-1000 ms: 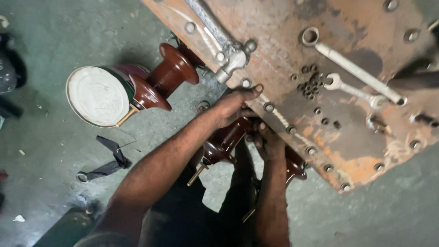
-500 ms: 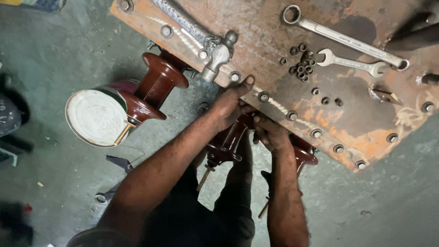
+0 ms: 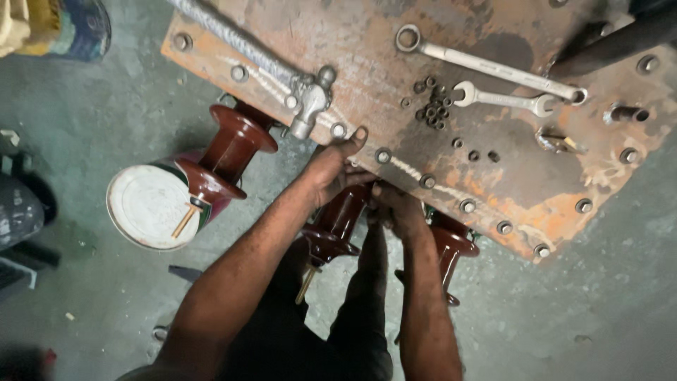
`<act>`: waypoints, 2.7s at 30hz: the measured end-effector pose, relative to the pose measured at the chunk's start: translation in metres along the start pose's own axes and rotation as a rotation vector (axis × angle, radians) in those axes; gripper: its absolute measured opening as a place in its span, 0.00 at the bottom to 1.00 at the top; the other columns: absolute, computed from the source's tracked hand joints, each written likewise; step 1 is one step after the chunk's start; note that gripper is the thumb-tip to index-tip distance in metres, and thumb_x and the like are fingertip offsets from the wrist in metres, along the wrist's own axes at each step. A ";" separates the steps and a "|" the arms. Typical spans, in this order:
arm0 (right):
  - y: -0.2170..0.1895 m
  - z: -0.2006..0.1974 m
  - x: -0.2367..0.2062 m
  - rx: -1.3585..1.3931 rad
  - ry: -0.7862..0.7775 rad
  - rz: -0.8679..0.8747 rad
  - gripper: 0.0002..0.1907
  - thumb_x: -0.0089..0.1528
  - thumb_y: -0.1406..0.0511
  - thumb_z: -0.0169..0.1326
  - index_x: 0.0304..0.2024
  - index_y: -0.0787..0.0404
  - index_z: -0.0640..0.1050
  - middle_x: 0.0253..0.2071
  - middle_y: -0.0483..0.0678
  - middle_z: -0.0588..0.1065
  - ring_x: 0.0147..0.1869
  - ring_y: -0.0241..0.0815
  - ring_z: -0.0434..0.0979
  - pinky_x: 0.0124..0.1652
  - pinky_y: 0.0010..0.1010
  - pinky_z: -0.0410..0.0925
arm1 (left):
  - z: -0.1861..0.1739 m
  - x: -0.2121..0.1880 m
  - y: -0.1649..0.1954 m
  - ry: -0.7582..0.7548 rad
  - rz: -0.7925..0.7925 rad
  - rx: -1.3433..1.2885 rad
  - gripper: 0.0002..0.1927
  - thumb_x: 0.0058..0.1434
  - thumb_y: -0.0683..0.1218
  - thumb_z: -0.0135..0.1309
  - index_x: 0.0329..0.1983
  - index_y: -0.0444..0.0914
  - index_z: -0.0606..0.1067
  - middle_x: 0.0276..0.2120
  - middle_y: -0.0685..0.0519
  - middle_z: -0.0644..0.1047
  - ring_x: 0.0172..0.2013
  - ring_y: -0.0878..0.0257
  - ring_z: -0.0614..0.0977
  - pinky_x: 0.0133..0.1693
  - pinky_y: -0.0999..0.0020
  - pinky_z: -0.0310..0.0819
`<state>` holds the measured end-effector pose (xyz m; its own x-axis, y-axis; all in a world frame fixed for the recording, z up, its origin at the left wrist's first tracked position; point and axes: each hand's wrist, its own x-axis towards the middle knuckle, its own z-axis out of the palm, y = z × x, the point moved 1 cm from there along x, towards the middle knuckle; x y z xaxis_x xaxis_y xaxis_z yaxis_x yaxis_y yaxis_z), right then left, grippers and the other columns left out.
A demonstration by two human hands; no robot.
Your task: The person assembles brown insulator components onto a metal plate by inserting threaded rods and tightening nuts with a wrench. They handle multiple insulators one at a time, aligning them with holes in the plate and securing them with fasteners.
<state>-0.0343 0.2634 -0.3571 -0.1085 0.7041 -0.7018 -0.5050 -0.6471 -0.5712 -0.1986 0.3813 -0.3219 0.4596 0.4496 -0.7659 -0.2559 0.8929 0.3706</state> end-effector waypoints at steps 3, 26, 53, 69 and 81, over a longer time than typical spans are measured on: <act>0.005 -0.001 -0.004 0.161 -0.058 -0.078 0.15 0.56 0.66 0.60 0.43 0.65 0.76 0.27 0.47 0.75 0.20 0.35 0.69 0.16 0.22 0.60 | 0.001 -0.001 -0.001 0.007 0.023 0.017 0.36 0.61 0.63 0.55 0.65 0.37 0.67 0.56 0.47 0.77 0.55 0.51 0.79 0.55 0.50 0.77; 0.010 -0.005 -0.005 0.204 0.052 -0.087 0.15 0.62 0.63 0.59 0.45 0.68 0.75 0.22 0.45 0.70 0.15 0.33 0.62 0.29 0.30 0.75 | -0.010 -0.008 -0.008 0.091 0.038 0.076 0.33 0.62 0.58 0.57 0.61 0.29 0.71 0.53 0.41 0.78 0.45 0.52 0.83 0.43 0.55 0.85; -0.088 -0.019 -0.083 -0.872 -0.060 -0.435 0.09 0.64 0.72 0.58 0.47 0.68 0.78 0.45 0.44 0.79 0.37 0.28 0.74 0.36 0.19 0.69 | 0.040 -0.035 -0.101 0.501 0.435 -0.302 0.10 0.68 0.46 0.58 0.43 0.33 0.79 0.27 0.53 0.78 0.23 0.66 0.78 0.25 0.70 0.74; -0.165 0.051 -0.068 -1.347 -0.475 -0.559 0.11 0.61 0.72 0.60 0.47 0.63 0.80 0.40 0.49 0.81 0.40 0.35 0.82 0.39 0.26 0.74 | 0.117 -0.031 -0.075 1.111 0.872 -0.452 0.12 0.66 0.43 0.56 0.48 0.34 0.82 0.37 0.52 0.85 0.38 0.68 0.81 0.45 0.70 0.77; -0.171 0.052 -0.044 -1.610 -0.491 -0.555 0.12 0.59 0.71 0.62 0.46 0.62 0.81 0.41 0.50 0.82 0.42 0.38 0.84 0.39 0.30 0.76 | 0.111 -0.034 -0.055 0.718 0.519 -0.916 0.34 0.69 0.63 0.49 0.61 0.29 0.73 0.55 0.48 0.76 0.53 0.58 0.75 0.58 0.61 0.65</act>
<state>0.0125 0.3586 -0.2067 -0.6082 0.7384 -0.2913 0.6615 0.2687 -0.7002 -0.1051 0.3199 -0.2581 -0.3585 0.3686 -0.8577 -0.8894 0.1441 0.4337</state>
